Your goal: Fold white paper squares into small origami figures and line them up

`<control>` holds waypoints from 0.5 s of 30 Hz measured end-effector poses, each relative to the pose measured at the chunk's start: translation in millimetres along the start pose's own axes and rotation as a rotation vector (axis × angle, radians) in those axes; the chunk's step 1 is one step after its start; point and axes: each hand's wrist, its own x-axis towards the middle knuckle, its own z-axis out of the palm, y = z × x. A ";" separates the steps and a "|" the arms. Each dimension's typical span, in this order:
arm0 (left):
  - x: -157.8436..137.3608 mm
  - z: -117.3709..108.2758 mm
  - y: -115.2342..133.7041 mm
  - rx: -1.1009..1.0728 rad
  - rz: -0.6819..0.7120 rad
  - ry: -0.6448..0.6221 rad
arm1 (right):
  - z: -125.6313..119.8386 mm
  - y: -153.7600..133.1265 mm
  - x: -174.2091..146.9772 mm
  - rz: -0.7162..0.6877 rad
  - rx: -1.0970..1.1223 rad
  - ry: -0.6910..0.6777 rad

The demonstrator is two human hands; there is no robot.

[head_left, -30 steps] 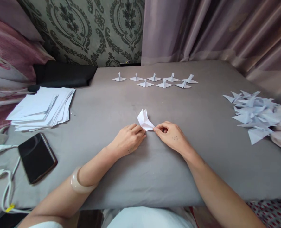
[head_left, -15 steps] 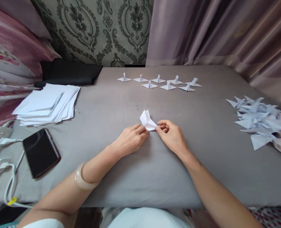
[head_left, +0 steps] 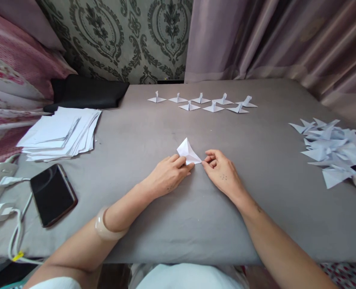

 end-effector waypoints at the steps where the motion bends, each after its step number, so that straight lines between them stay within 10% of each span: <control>1: 0.6 -1.0 0.5 -0.017 -0.006 -0.009 | -1.6 0.4 0.4 0.016 0.014 0.001; 15: 3.3 8.2 2.5 -0.016 -0.054 0.208 | 4.7 -0.8 1.8 -0.188 -0.095 -0.009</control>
